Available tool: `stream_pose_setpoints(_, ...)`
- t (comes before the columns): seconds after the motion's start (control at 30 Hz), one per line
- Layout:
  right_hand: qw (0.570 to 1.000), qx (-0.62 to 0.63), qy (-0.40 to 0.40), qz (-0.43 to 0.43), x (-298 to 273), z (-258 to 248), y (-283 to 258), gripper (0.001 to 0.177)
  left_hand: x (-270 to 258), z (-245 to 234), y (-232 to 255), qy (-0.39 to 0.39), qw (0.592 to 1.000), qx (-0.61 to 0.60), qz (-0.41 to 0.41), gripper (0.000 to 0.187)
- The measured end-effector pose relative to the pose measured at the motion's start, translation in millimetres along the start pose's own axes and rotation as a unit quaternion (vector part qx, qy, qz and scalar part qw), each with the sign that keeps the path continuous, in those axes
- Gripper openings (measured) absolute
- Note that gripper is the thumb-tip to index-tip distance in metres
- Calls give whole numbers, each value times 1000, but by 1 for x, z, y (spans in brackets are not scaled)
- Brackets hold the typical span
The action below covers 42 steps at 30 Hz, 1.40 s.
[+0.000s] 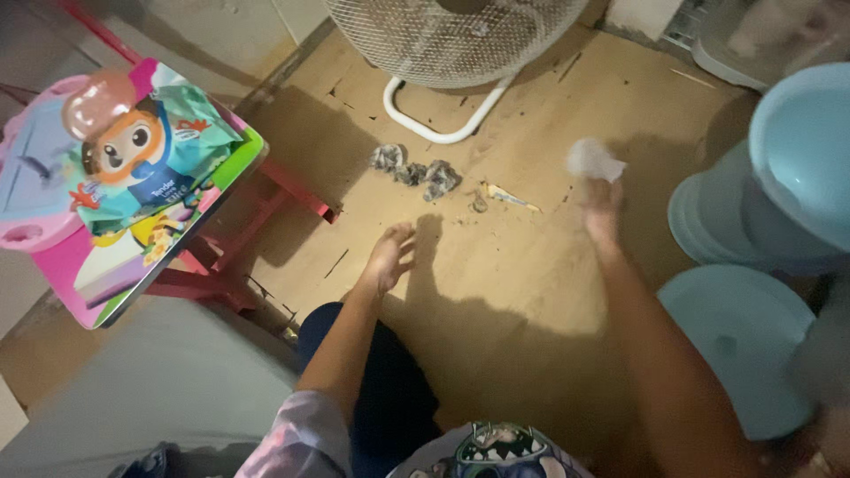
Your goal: The person picks up clumps of hair and debris from the floor by hand and with a cloth, then places them into a small child's chair and a toy tablet.
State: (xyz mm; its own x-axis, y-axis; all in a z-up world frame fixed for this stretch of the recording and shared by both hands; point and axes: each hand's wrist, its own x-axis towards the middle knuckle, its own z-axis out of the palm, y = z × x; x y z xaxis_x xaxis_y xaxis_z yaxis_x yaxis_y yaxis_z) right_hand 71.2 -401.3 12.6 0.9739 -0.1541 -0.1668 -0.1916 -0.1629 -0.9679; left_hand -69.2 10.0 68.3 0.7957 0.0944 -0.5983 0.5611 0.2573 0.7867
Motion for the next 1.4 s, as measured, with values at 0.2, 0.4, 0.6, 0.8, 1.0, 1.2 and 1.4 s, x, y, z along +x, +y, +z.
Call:
stream_pose_setpoints(0.2,958,-277,-8,-72,-19,-3,46,56,15,-23,-60,58,995,-52,-66,26)
stream_pose_setpoints(0.4,928,-286,1,-237,-36,83,76,65,3,-11,-63,59,993,-67,-81,22)
stream_pose_setpoints(0.6,988,-155,4,-10,-19,106,80,60,11,-9,-60,83,992,-51,-78,29)
stream_pose_setpoints(0.8,972,-155,173,-21,49,5,60,60,31,-23,-63,105,993,-52,-6,37)
stream_pose_setpoints(1.0,944,-305,64,-105,70,19,53,61,60,-27,-59,164,967,158,118,54)
stream_pose_setpoints(1.2,875,-422,-66,-225,61,86,59,63,126,-54,-23,246,847,406,240,72)
stream_pose_setpoints(1.4,909,-376,-160,-87,76,94,71,63,191,-70,45,264,784,538,161,83)
